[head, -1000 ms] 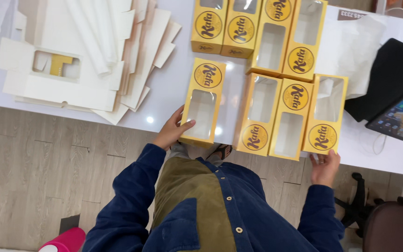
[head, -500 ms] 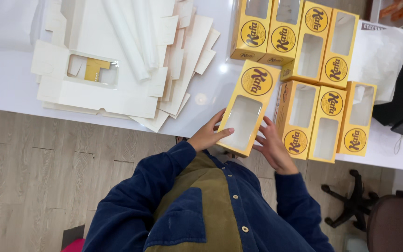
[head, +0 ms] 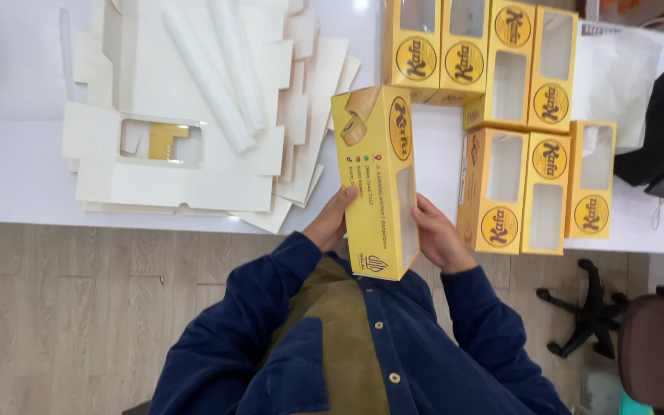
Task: The person assembles yellow cardboard boxes by folding flaps and inserting white tissue paper into each box. They handle the boxes one at a time, placing the finished boxes on the table.
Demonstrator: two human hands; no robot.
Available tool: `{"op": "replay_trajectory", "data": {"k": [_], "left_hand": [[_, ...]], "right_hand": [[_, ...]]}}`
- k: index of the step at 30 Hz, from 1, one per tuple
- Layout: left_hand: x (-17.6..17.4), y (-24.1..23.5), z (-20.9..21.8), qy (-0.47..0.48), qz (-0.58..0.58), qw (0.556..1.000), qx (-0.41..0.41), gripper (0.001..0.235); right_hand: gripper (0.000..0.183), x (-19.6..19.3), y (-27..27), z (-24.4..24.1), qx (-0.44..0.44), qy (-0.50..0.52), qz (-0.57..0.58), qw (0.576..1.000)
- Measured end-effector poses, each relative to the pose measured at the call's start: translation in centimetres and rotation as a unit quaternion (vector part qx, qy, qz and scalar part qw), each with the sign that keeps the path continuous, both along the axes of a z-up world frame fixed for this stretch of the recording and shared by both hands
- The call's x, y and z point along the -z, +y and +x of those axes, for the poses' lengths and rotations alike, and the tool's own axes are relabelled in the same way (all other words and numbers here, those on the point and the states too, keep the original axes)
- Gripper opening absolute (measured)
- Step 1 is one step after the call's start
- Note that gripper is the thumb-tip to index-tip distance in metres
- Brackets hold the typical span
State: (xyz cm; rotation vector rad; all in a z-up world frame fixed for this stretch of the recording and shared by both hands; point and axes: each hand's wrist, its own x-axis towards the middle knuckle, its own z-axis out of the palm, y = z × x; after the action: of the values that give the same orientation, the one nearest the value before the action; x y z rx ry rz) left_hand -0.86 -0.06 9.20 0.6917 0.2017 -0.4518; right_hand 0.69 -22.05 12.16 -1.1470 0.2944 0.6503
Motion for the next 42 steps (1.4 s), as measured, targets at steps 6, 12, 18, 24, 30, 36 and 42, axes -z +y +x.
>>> {"op": "replay_trajectory", "data": {"k": [6, 12, 18, 24, 30, 36, 42], "left_hand": [[-2.1, 0.3, -0.7, -0.03, 0.074, 0.993, -0.082, 0.096], [-3.5, 0.6, 0.2, -0.085, 0.098, 0.991, -0.035, 0.1], [-4.2, -1.2, 2.0, -0.126, 0.154, 0.98, -0.017, 0.108], [-3.9, -3.7, 2.8, -0.078, 0.205, 0.975, -0.024, 0.11], [-1.8, -5.5, 2.9, -0.062, 0.246, 0.966, -0.051, 0.106], [-6.2, -4.2, 2.4, -0.056, 0.205, 0.972, -0.105, 0.107], [-4.7, -4.2, 1.6, -0.027, 0.226, 0.958, -0.177, 0.107]], "right_hand": [[0.124, -5.4, 3.0, 0.1, -0.095, -0.201, -0.211, 0.952], [0.129, -8.0, 3.8, 1.9, -0.137, -0.19, -0.248, 0.94], [0.125, -7.2, 0.9, 4.7, -0.162, -0.165, -0.202, 0.952], [0.119, -2.3, -3.6, 8.1, -0.178, -0.161, -0.143, 0.96], [0.101, 1.7, -7.6, 10.3, -0.136, -0.107, 0.004, 0.985], [0.095, -0.9, -10.1, 11.9, -0.138, -0.078, 0.047, 0.986], [0.101, -9.3, -7.8, 9.6, -0.169, -0.305, -0.289, 0.892]]}}
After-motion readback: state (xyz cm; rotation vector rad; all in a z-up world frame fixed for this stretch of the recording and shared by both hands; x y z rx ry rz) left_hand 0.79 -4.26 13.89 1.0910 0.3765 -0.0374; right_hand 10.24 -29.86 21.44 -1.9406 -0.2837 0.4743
